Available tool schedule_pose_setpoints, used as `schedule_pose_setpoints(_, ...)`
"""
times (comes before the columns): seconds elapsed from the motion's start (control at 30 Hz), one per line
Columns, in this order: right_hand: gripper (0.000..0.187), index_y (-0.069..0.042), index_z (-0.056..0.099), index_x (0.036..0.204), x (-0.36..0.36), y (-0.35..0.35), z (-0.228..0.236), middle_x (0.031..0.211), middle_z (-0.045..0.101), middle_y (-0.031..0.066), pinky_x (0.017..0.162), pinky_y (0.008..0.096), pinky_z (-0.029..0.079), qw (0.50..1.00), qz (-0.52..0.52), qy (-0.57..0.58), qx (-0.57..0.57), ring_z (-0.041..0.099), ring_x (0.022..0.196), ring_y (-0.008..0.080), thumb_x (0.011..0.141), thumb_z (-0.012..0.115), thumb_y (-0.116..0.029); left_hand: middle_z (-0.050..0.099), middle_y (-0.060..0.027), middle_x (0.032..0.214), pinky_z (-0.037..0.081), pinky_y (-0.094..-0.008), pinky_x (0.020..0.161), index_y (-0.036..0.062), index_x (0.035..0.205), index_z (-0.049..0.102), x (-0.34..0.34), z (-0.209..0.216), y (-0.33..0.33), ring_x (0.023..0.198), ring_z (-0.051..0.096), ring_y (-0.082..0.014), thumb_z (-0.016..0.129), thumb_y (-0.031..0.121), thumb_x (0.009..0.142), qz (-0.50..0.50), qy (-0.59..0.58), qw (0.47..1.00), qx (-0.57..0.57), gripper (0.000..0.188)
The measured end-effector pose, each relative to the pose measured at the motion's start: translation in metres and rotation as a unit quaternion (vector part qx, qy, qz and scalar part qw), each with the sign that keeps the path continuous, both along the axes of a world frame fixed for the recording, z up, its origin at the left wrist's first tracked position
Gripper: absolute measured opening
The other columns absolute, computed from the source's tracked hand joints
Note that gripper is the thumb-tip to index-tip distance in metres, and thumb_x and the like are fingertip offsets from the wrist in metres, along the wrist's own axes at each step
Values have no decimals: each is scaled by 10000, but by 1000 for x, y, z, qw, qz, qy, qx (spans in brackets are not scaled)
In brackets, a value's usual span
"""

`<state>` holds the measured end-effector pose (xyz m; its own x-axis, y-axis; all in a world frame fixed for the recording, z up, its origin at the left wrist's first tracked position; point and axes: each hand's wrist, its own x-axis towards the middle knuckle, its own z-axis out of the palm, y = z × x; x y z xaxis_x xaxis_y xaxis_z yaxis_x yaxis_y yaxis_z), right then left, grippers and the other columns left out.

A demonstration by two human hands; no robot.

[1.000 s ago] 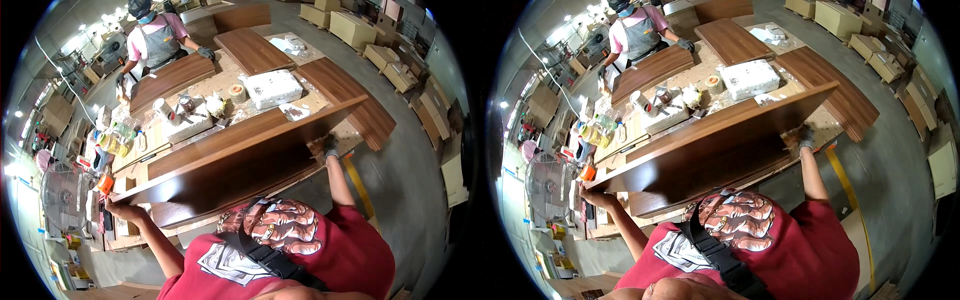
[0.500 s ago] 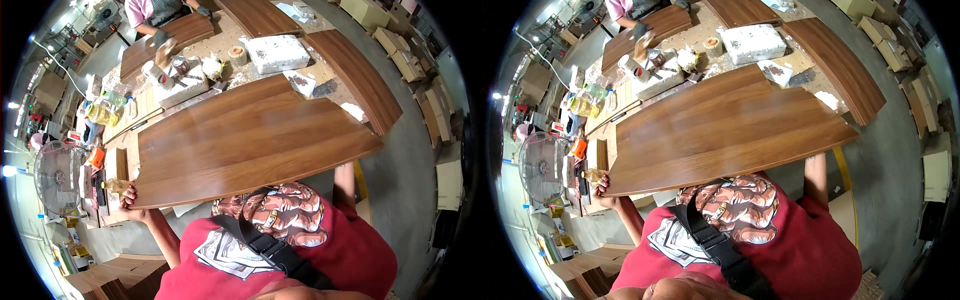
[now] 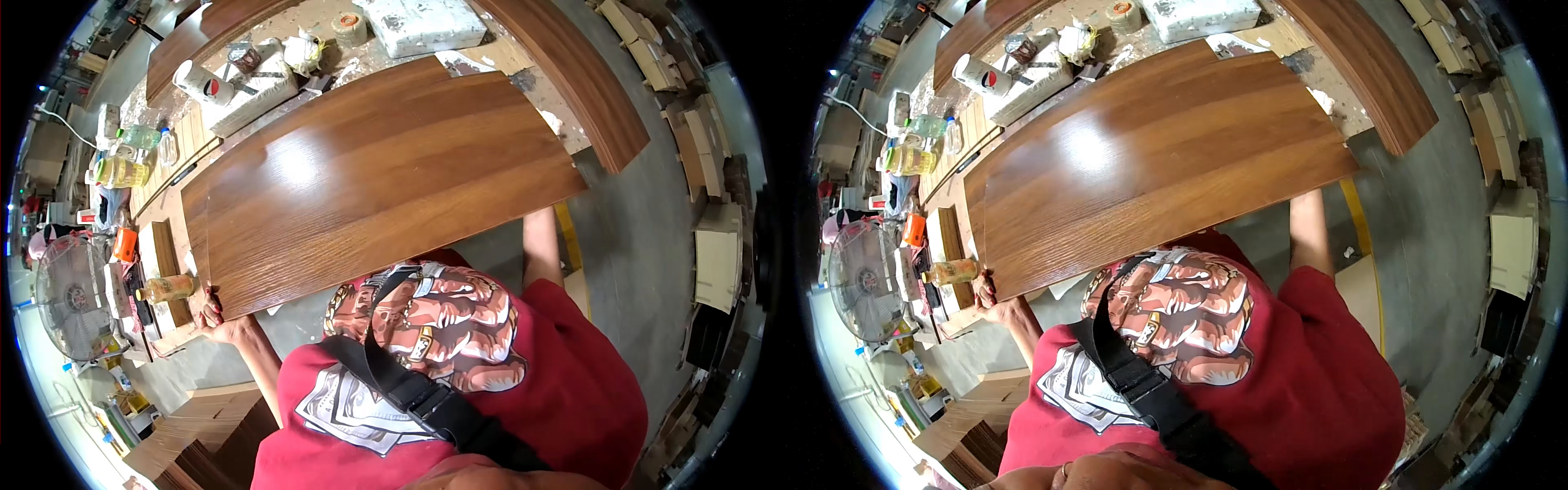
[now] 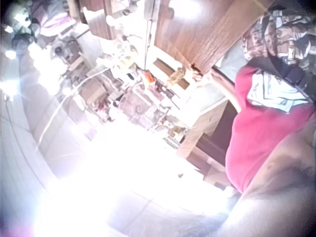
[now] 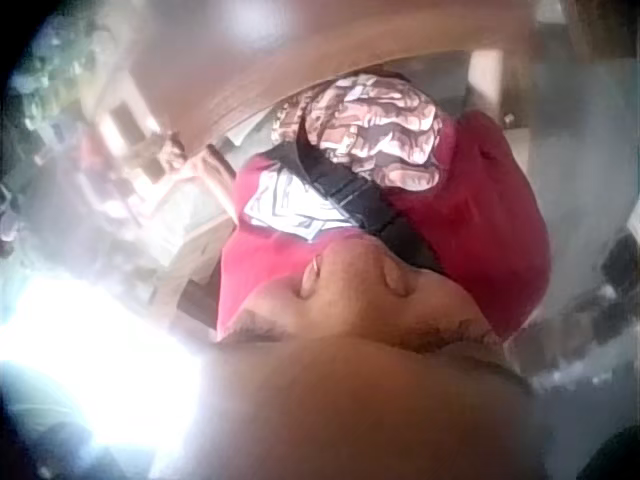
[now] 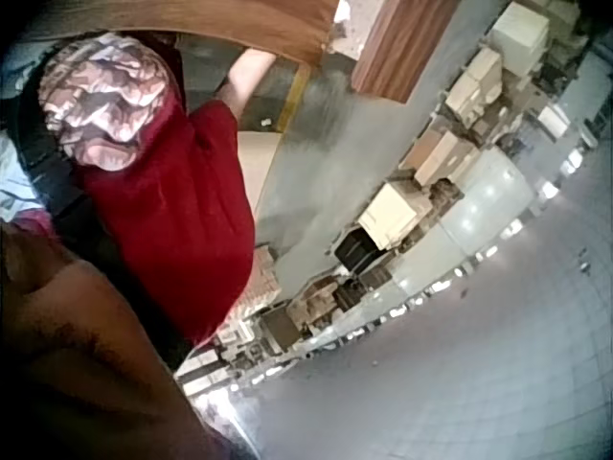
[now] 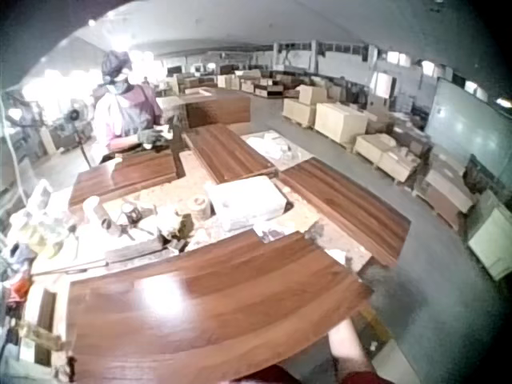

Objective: The person applies a liquid from a bottle onto a cloth and wipes a wooden panel. They repeatedly rub the surface, turn the panel over to clean the other side, and wipe the edges.

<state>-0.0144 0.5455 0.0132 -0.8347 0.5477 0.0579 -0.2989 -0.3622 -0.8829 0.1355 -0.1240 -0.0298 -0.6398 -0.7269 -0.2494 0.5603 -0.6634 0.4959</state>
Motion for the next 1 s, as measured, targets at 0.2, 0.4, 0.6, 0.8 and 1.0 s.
schedule_pose_setpoints(0.2,121,-146,507,1014,10,4,3,1018,495,79,720,386,398,1000,16,-7,1,487,897,235,953,453,-235,632,-165,731,417,-494,1020,141,519,375,11,-40,4,983,634,-344,493,237,778,20,-27,998,51,300)
schedule_pose_setpoints(0.4,63,-159,497,941,14,9,4,941,480,66,670,384,381,1000,-13,0,1,473,823,225,935,474,-217,732,-205,932,457,-465,1035,137,548,431,17,-36,32,1097,681,-345,425,216,810,87,-88,992,14,274)
schedule_pose_setpoints(0.6,55,-173,487,869,9,13,0,865,465,53,620,382,364,999,-15,-34,35,459,749,216,916,495,-200,734,-167,887,502,-443,978,105,623,571,8,-33,46,1038,695,-328,436,236,848,112,-159,972,-133,294)
schedule_pose_setpoints(0.8,108,-186,477,796,10,12,4,789,450,39,569,379,347,998,-10,-44,50,445,676,206,897,515,-182,669,-122,753,528,-416,875,51,675,586,7,-56,29,815,671,-288,458,246,883,159,-116,976,-93,312)
schedule_pose_setpoints(1.0,173,-199,467,723,10,12,11,713,436,26,519,377,330,996,-7,-49,75,430,602,196,878,536,-164,579,-101,679,537,-446,852,54,666,514,2,-57,34,792,657,-303,449,223,882,192,-127,969,-91,281)
